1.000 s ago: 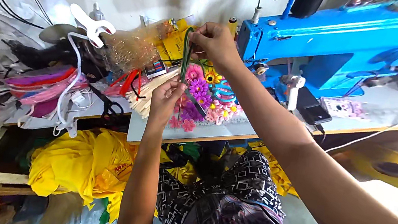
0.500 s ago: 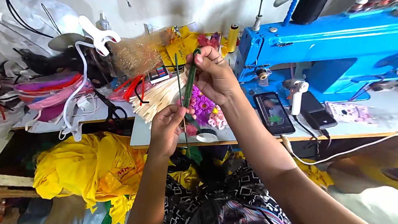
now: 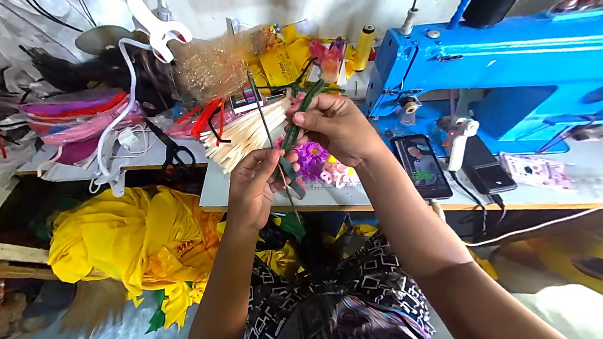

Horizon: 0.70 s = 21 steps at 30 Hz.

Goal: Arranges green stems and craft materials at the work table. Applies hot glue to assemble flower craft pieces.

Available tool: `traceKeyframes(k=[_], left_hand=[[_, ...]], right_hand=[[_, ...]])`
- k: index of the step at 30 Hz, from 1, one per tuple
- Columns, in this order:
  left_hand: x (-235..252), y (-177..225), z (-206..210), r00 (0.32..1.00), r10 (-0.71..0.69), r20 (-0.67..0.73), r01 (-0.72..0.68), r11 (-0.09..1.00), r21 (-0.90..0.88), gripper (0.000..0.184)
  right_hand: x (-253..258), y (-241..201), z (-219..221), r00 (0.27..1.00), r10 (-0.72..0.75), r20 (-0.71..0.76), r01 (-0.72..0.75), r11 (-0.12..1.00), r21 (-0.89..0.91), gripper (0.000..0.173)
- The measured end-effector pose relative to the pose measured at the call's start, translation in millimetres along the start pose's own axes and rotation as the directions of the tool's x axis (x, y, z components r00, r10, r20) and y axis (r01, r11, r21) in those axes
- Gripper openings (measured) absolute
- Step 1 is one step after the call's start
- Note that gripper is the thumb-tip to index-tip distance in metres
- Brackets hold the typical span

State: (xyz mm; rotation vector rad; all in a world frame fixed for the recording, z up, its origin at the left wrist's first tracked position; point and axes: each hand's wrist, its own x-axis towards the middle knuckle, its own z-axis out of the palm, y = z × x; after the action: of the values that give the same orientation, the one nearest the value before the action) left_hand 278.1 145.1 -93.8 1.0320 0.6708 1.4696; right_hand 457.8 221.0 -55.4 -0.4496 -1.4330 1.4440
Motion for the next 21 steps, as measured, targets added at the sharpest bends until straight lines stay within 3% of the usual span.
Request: traceKeyframes(k=[5,14,19,21], left_hand=[[1,0,2,0.987,-0.081,-0.141,0.082,0.997,0.003,0.02],[3,-3,2,0.987,-0.059,-0.147,0.095,0.965,0.246,0.013],[4,-6,-1,0.988,-0.012,-0.156,0.059,0.951,0.303,0.012],[4,-9,-4,0.985,0.06,-0.164,-0.001,0.941,0.337,0.01]], right_hand=[[3,-8,-2,0.997,0.079,0.012,-0.077,0.992,-0.1,0.007],[16,-10,-1,0.983,0.175,0.054,-0.165,0.974,-0.158,0.003],[14,0,7,0.993,0.112,0.024,-0.106,0.976,-0.19,0.003],[6,9,11,0.998,0.056,-0.01,-0.056,0.966,-0.252,0.012]])
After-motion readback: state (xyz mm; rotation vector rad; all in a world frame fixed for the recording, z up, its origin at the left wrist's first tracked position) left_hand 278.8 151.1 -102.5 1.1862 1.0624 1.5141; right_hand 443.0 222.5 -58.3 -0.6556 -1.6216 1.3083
